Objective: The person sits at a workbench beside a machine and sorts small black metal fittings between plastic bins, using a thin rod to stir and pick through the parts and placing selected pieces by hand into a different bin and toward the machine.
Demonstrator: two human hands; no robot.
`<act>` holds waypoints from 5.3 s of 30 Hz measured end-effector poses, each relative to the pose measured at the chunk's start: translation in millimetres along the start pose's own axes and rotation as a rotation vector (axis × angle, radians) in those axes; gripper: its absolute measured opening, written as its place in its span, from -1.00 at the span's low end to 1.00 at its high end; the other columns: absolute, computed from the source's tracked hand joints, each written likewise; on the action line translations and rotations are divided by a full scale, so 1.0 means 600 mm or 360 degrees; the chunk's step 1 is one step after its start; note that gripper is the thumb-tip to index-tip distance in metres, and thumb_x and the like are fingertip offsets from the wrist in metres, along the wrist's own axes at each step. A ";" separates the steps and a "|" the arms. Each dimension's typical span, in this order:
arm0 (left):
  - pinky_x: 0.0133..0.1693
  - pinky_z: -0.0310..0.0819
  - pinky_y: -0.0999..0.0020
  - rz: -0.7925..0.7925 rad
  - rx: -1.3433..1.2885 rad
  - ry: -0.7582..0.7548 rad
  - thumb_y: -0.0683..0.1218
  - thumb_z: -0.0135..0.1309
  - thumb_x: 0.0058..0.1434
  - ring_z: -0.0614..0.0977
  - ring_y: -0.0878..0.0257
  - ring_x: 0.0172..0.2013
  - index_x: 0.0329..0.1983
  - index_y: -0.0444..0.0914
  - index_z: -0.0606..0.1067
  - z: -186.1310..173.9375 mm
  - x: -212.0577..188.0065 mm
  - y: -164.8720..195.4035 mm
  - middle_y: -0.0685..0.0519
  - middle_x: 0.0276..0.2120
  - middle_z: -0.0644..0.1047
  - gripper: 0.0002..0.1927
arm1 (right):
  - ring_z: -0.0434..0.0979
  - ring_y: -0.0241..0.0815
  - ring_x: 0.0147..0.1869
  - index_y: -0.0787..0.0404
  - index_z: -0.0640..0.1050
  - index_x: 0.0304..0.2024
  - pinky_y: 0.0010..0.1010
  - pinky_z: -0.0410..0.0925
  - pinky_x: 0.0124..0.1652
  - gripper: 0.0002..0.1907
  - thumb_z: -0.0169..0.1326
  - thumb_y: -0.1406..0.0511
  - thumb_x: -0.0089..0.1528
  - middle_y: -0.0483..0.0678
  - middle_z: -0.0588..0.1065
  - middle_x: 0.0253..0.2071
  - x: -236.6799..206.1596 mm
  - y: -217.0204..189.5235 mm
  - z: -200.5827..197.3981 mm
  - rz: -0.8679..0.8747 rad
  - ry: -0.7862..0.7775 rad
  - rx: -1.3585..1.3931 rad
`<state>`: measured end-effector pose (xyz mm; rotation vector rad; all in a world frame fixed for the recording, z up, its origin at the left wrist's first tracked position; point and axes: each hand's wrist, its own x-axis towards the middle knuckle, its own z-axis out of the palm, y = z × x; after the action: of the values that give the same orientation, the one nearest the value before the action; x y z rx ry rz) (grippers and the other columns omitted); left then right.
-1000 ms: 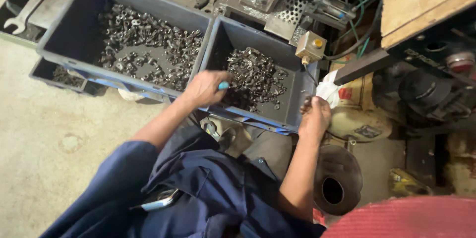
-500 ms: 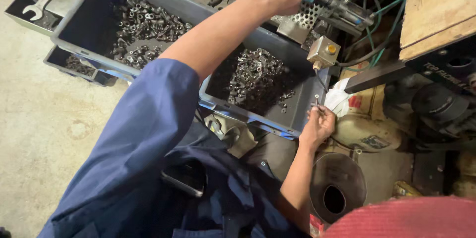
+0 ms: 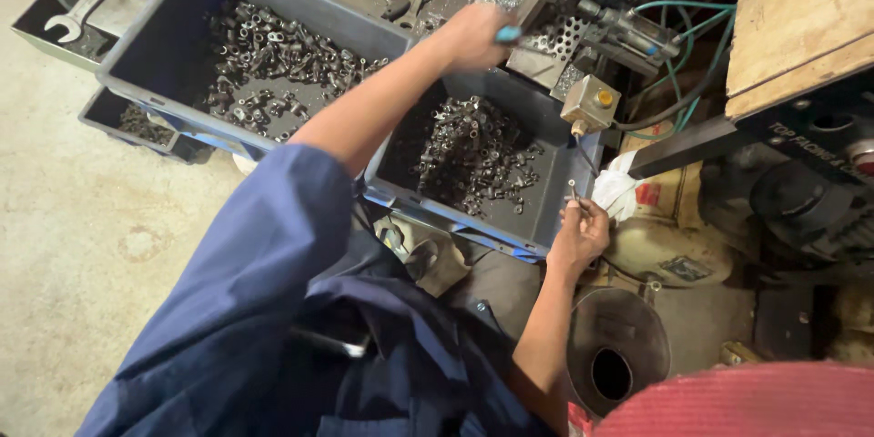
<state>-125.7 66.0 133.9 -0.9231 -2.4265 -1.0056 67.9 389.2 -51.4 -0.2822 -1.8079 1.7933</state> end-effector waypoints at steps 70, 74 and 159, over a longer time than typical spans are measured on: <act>-0.12 0.58 0.13 -0.0794 -0.0395 0.0368 -0.14 0.17 0.17 0.69 -0.10 -0.21 0.00 -0.18 0.60 0.015 -0.376 0.036 -0.16 -0.23 0.64 -0.69 | 0.26 0.22 0.56 0.31 -0.02 0.55 -0.10 0.19 0.45 -0.07 0.22 0.32 0.31 0.33 0.13 0.53 0.041 -0.114 0.089 -0.0703 0.0122 -0.0747; -0.14 0.58 0.09 -0.0714 -0.0129 0.0526 -0.21 0.12 0.14 0.68 -0.13 -0.20 -0.07 -0.21 0.60 -0.043 -0.377 -0.010 -0.17 -0.23 0.63 -0.72 | 0.20 0.21 0.60 0.31 -0.15 0.59 -0.09 0.12 0.50 0.03 0.20 0.30 0.29 0.30 0.16 0.54 -0.003 -0.109 0.027 -0.0575 0.0228 -0.0906; -0.09 0.46 -0.03 -0.0654 -0.0585 0.0051 -0.17 0.13 0.01 0.61 -0.26 -0.13 0.36 -0.34 0.25 0.047 -0.365 0.097 -0.30 -0.15 0.59 -0.23 | 0.65 -0.11 -0.20 0.28 0.48 -0.01 -0.35 0.54 -0.17 -0.80 0.05 0.49 0.31 0.06 0.56 -0.18 -0.039 -0.079 0.096 0.0490 -0.0272 0.0716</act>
<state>70.6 22.9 25.8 -0.5064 -2.5047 -1.6372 67.7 324.2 -7.9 -0.2430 -1.4687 2.4459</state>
